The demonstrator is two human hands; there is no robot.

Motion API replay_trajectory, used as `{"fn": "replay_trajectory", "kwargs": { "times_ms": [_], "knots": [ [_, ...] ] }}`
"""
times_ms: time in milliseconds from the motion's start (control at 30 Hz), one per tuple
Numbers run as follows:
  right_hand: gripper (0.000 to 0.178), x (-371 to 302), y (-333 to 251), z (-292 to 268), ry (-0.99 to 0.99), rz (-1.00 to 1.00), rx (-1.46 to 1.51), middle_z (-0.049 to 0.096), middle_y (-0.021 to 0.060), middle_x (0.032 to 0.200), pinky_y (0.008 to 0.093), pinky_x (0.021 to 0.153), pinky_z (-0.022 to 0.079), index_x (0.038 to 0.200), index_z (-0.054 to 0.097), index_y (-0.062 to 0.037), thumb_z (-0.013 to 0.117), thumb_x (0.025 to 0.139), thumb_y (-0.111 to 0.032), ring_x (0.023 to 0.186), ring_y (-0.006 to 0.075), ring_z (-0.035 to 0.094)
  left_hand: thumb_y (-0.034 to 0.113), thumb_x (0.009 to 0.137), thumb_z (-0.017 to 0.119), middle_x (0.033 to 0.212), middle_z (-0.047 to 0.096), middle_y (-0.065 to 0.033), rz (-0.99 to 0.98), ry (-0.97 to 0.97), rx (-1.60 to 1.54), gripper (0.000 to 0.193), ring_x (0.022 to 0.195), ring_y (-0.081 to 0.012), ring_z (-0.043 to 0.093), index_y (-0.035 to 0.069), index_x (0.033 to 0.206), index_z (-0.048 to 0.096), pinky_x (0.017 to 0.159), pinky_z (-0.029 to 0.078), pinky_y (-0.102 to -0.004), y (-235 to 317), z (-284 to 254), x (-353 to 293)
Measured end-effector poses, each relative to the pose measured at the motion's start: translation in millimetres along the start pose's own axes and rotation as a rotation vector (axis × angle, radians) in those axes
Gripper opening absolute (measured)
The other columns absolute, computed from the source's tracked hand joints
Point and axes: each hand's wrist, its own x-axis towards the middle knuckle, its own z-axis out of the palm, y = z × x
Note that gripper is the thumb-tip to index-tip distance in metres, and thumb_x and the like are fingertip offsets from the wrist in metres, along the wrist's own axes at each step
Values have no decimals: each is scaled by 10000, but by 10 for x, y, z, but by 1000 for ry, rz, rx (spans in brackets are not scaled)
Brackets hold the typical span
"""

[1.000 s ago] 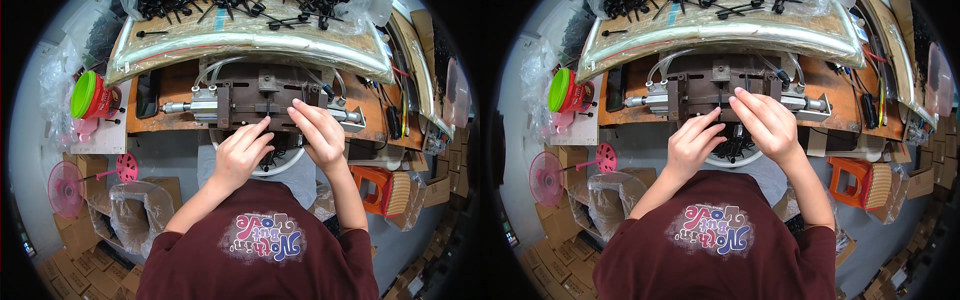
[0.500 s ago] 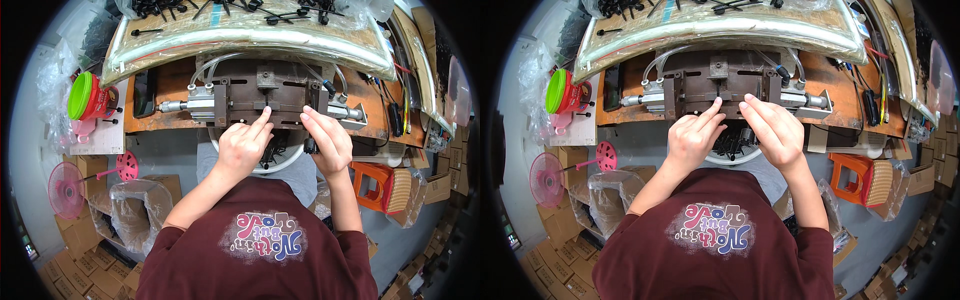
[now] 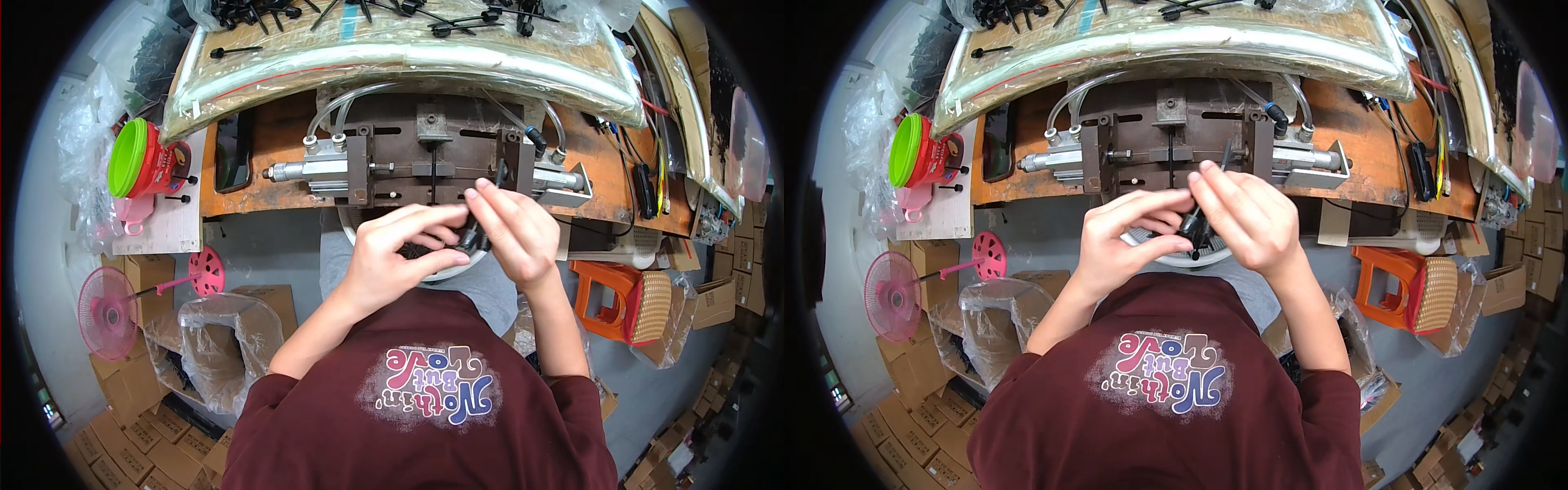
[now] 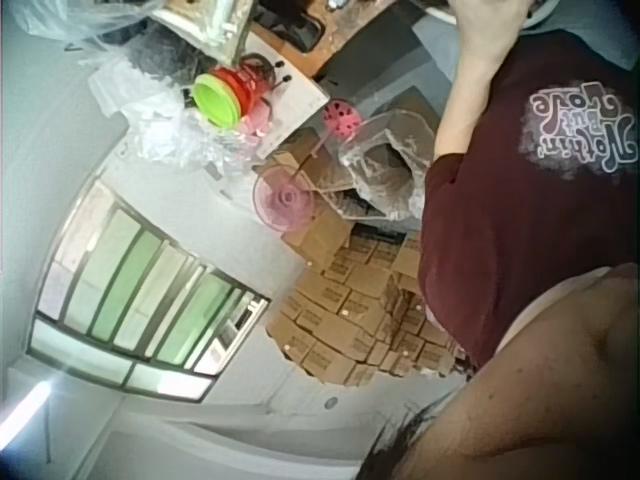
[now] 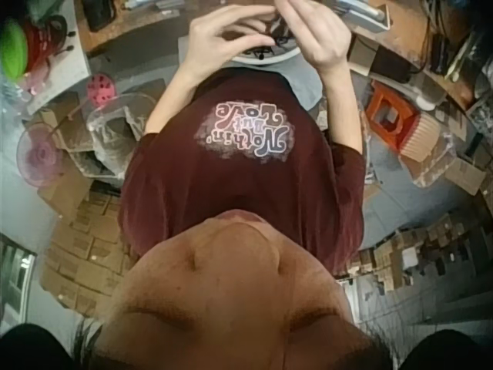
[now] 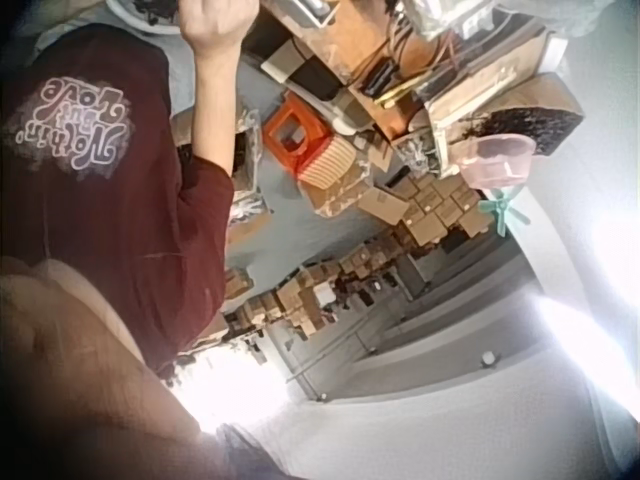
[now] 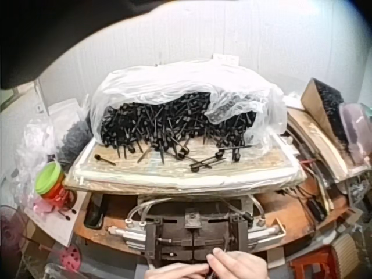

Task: Assemble small plastic components using a workbench fixture.

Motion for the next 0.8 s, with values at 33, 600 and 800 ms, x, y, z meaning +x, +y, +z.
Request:
{"fn": "replay_trajectory", "kwargs": {
  "times_ms": [33, 600, 800],
  "knots": [
    [392, 4, -36, 30, -3, -7, 7, 705, 181, 1057, 335, 686, 599, 1043, 725, 62, 653, 692, -96, 790, 253, 705, -71, 742, 804, 1026, 708, -123, 15, -8, 28, 395, 842, -146, 702, -10, 1124, 725, 740, 603, -264, 35, -8, -23],
    [518, -93, -108, 51, 77, 223, 124, 664, 207, 1206, 390, 849, 592, 1196, 682, 18, 848, 738, -157, 1018, 322, 695, 134, 717, 804, 1236, 702, -74, 386, 93, 1070, 249, 781, -176, 691, 55, 939, 726, 732, 538, -295, -370, 18, 28],
    [544, -101, -158, -17, 51, 264, 207, 618, 253, 1284, 417, 900, 573, 1226, 631, 39, 835, 758, -147, 1096, 355, 670, 136, 726, 775, 1217, 700, -136, 418, 69, 1054, 244, 693, -178, 678, 29, 937, 716, 676, 518, -300, -361, -30, 74]
  ]
}}
